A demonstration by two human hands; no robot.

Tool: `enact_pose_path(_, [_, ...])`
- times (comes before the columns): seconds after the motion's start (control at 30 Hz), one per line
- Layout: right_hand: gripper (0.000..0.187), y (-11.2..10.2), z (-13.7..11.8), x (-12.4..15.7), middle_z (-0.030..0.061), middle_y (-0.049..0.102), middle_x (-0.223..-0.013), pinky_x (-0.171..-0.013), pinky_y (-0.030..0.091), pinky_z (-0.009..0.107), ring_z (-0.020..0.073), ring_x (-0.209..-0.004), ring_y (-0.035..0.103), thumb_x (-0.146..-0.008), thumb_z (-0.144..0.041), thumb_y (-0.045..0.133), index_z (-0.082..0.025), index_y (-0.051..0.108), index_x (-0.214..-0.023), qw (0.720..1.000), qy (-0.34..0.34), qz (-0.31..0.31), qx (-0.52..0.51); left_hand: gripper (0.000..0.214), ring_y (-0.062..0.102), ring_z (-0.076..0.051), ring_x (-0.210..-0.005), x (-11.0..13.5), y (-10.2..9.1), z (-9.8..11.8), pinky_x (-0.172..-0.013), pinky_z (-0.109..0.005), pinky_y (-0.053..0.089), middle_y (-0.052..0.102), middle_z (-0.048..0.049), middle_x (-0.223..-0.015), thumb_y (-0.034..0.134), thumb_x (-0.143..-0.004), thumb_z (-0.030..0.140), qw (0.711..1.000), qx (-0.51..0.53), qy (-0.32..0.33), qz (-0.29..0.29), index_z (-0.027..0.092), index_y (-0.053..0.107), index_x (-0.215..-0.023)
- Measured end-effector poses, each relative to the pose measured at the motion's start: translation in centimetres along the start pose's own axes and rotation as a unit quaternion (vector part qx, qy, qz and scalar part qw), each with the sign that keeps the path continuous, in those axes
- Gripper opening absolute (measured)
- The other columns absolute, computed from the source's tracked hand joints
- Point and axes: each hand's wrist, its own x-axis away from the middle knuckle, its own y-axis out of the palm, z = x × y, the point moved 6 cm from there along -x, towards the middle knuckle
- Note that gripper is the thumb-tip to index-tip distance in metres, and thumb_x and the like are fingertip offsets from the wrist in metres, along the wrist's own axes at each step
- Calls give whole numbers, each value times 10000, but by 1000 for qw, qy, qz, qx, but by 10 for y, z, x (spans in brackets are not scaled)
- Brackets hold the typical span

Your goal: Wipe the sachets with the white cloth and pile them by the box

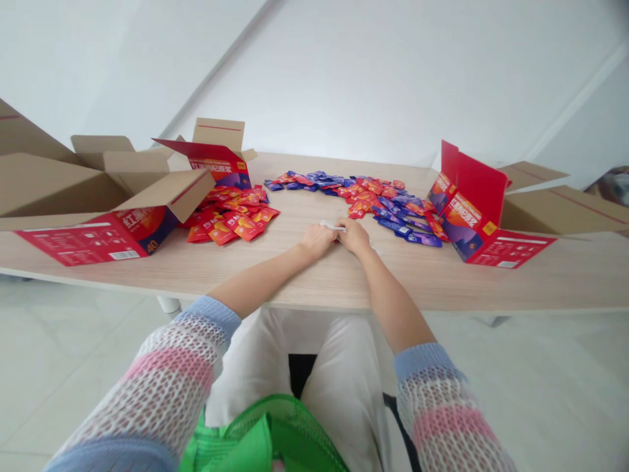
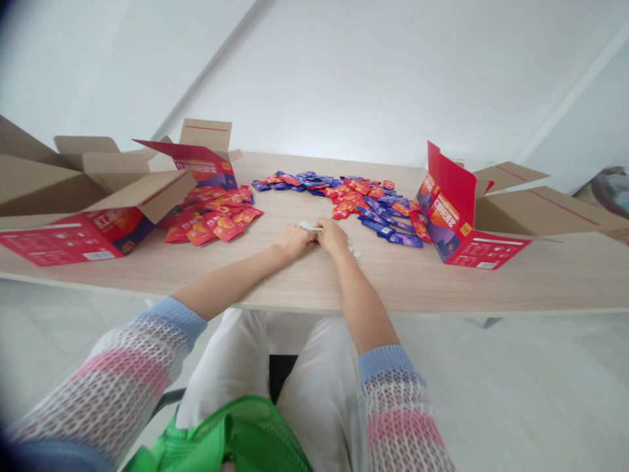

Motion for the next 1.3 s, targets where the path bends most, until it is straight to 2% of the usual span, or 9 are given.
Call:
enact_pose_path(0.33, [347, -1, 31, -6, 63, 670, -1089, -776, 452, 285, 212, -989, 609, -832, -434, 570, -338, 645, -1157, 986, 150, -2, 75, 257, 648, -222, -788, 8, 6, 23, -620, -314, 410, 668, -119, -916, 388, -944, 120, 985, -96, 143, 16, 84, 636, -1003])
enact_pose_path(0.47, [331, -8, 52, -2, 64, 632, -1172, -803, 468, 329, 234, -1010, 611, -835, -403, 574, -384, 636, -1159, 978, 192, 9, 86, 231, 638, -203, -775, 15, 6, 34, -631, -312, 395, 656, -109, -899, 410, -933, 102, 967, -126, 221, 32, 92, 638, -969])
enact_pose_path(0.6, [295, -16, 67, -2, 97, 632, -1160, -836, 468, 368, 254, -1020, 604, -852, -339, 548, -334, 671, -1120, 969, 230, 22, 86, 216, 634, -194, -775, 17, 4, 38, -630, -304, 387, 657, -102, -885, 425, -929, 107, 964, -123, 231, 36, 102, 637, -973])
enact_pose_path(0.7, [315, -27, 76, -11, 91, 644, -1144, -888, 447, 361, 235, -1030, 593, -838, -253, 549, -273, 672, -1127, 983, 178, 40, 29, 205, 637, -190, -764, 16, 5, 38, -636, -297, 390, 663, -99, -863, 439, -920, 104, 968, -118, 218, 25, 110, 643, -937])
enact_pose_path(0.8, [351, -47, 74, -18, 90, 636, -1150, -961, 397, 336, 206, -1073, 555, -845, -179, 491, -190, 655, -1155, 988, 46, 139, -44, 197, 643, -189, -750, 15, 7, 37, -637, -292, 395, 669, -99, -859, 453, -910, 99, 972, -112, 208, 22, 114, 649, -928])
enact_pose_path(0.87, [347, -48, 65, -16, 81, 635, -1124, -954, 398, 336, 202, -1050, 550, -843, -167, 479, -191, 665, -1136, 985, -28, 155, -65, 201, 645, -190, -734, 14, 9, 37, -625, -291, 398, 671, -104, -863, 453, -910, 100, 972, -107, 208, 30, 110, 651, -946])
enact_pose_path(1.0, [331, -9, 25, -8, 51, 647, -996, -865, 431, 297, 181, -920, 563, -824, -156, 500, -236, 702, -1073, 990, -131, -19, -43, 219, 644, -217, -785, 10, 14, 33, -614, -303, 407, 673, -126, -888, 450, -909, 97, 970, -92, 218, 57, 89, 665, -949])
enact_pose_path(1.1, [346, 8, 10, -3, 44, 646, -993, -832, 431, 266, 172, -907, 561, -814, -160, 508, -255, 698, -1087, 991, -108, -79, -10, 226, 639, -230, -825, 9, 17, 32, -623, -313, 417, 671, -131, -911, 452, -896, 77, 966, -86, 232, 75, 80, 672, -949])
enact_pose_path(1.3, [340, 3, 21, -8, 38, 609, -1131, -847, 425, 278, 194, -1008, 558, -855, -250, 497, -345, 664, -1136, 994, 5, -53, 100, 228, 640, -221, -803, 10, 14, 34, -595, -297, 417, 664, -141, -918, 437, -908, 87, 966, -90, 232, 74, 84, 658, -961])
